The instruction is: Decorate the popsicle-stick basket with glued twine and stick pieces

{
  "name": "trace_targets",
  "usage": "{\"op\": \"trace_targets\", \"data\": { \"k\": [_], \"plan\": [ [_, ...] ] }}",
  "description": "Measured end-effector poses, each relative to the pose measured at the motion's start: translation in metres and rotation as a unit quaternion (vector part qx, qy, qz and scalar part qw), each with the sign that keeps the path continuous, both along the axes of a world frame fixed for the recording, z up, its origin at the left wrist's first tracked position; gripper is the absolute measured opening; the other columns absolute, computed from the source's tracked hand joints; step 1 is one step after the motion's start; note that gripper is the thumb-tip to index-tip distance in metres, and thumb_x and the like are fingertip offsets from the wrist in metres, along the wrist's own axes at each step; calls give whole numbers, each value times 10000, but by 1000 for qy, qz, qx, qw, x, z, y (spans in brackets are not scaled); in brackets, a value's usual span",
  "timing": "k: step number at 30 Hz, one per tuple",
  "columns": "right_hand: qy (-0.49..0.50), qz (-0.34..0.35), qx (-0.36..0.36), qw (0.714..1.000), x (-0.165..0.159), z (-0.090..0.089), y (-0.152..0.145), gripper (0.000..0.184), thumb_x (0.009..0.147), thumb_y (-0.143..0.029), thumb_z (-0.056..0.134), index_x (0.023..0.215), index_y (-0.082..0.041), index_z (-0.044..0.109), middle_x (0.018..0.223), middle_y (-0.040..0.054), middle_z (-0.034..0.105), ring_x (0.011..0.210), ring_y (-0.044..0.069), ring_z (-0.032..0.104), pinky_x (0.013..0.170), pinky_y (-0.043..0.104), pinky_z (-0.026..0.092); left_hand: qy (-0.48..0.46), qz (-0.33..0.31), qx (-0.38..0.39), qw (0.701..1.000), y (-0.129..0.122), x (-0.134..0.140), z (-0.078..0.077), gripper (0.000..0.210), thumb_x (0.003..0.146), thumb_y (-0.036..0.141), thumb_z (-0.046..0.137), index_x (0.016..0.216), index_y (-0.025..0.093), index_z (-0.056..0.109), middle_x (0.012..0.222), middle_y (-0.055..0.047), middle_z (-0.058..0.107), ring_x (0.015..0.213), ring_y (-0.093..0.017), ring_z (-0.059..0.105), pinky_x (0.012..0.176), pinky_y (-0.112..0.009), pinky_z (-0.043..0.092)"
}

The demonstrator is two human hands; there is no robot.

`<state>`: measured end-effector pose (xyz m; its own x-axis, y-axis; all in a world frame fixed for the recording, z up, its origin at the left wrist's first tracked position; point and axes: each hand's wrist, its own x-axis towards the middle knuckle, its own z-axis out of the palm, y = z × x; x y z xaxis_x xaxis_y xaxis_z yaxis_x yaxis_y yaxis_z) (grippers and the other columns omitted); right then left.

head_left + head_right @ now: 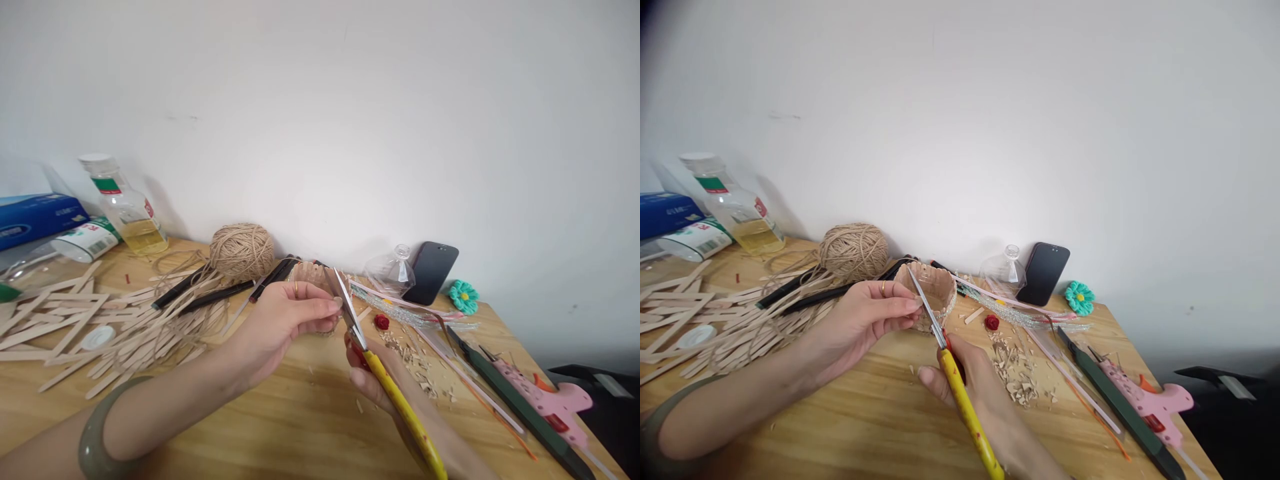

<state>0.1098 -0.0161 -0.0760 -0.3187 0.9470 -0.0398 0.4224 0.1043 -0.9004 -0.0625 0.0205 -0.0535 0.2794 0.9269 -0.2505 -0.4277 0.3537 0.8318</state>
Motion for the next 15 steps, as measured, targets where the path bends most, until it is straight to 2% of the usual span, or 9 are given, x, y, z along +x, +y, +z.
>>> {"op": "trace_targets", "data": {
  "k": [6, 15],
  "plan": [
    [-15, 27, -28, 999, -1, 4, 0, 579, 700, -777, 448, 626, -211, 357, 619, -42, 298, 569, 126, 283, 490, 251, 236, 21, -12, 18, 1000, 1, -3, 3, 117, 593, 158, 786, 592, 110, 679, 577, -2, 657, 582, -81, 576, 633, -218, 458],
    [2, 37, -30, 999, 0, 2, 0, 554, 709, -734, 509, 621, -210, 351, 596, -58, 278, 550, 108, 242, 474, 240, 205, 51, -1, 4, 999, 0, -4, 7, 120, 571, 155, 787, 579, 127, 670, 567, 0, 666, 569, -92, 580, 652, -246, 466]
  ]
}}
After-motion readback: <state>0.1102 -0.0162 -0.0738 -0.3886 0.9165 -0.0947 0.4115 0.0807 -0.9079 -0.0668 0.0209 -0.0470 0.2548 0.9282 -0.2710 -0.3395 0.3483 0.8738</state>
